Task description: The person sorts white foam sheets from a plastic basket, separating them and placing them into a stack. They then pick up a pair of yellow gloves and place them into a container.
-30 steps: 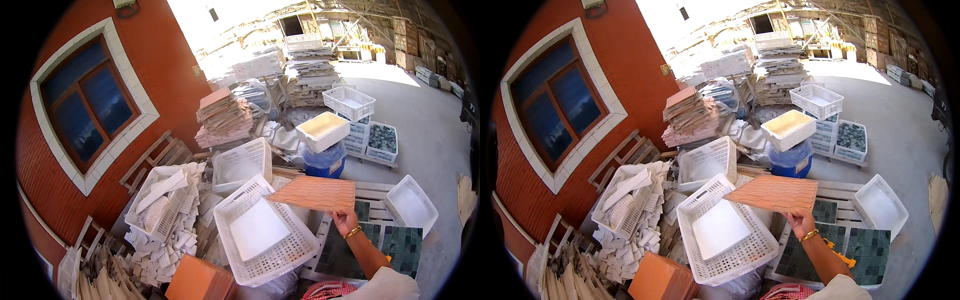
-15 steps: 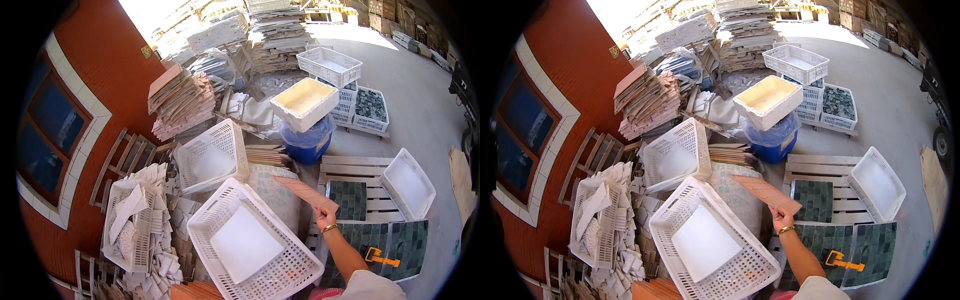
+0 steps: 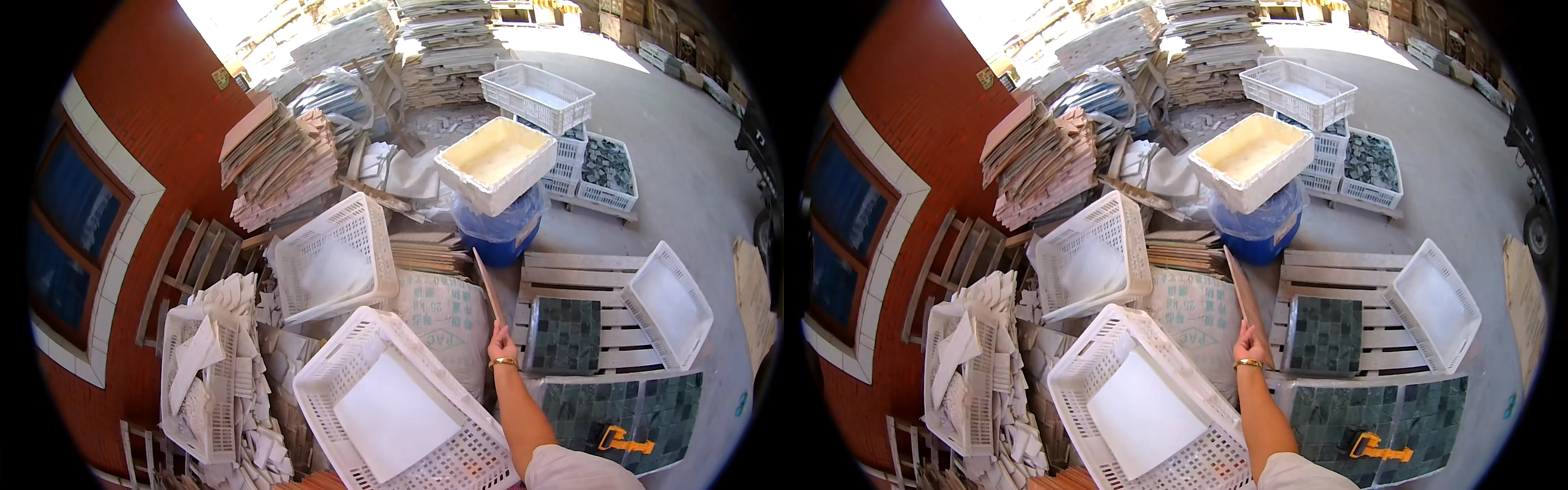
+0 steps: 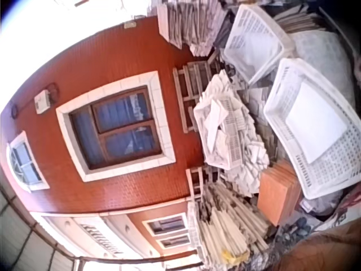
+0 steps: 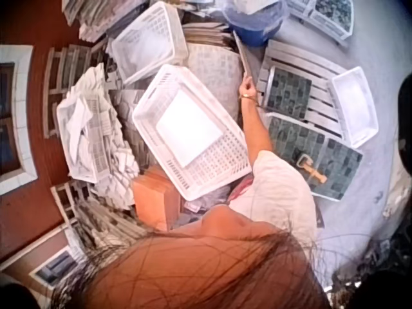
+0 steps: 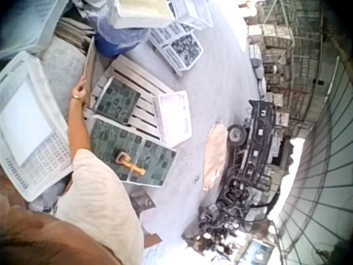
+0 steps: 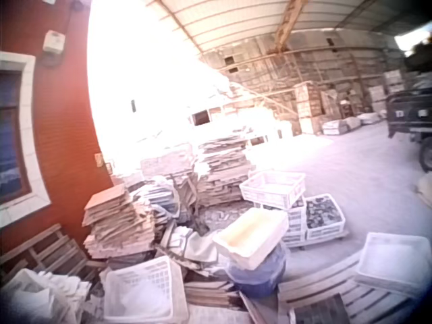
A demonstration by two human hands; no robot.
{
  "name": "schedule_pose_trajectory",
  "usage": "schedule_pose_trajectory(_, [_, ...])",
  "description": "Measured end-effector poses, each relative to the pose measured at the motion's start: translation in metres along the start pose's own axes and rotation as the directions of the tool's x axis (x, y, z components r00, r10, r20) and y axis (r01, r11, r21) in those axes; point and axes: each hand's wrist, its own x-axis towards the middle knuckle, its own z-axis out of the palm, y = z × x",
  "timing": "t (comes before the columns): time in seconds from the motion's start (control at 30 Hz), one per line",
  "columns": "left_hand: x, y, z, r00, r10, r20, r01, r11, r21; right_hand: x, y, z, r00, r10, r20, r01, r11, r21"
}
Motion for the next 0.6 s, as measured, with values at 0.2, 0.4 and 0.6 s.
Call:
schedule_pose_trajectory(0.2, [0.009, 0.008, 0.002, 1.0, 0.011, 0.009, -0.012, 0.999, 0.03, 0.029, 0.047, -0.003, 0.969, 0.227, 0.101, -0.207, 0.963, -0.175])
schedule_pose_trajectory(0.4, [0.011, 0.0, 0.0, 0.999, 0.028, 0.016, -0.029, 0.999, 0.03, 0.026, 0.012, -0.036, 0.939, 0.275, -0.208, -0.329, 0.539, -0.775])
schedule_pose_trajectory(0.6, [-0.008, -0.041, -0.007, 0.999, 0.033, -0.008, -0.033, 0.999, -0.001, -0.034, -0.06, -0.021, 0.972, 0.187, -0.144, -0.204, 0.356, -0.912])
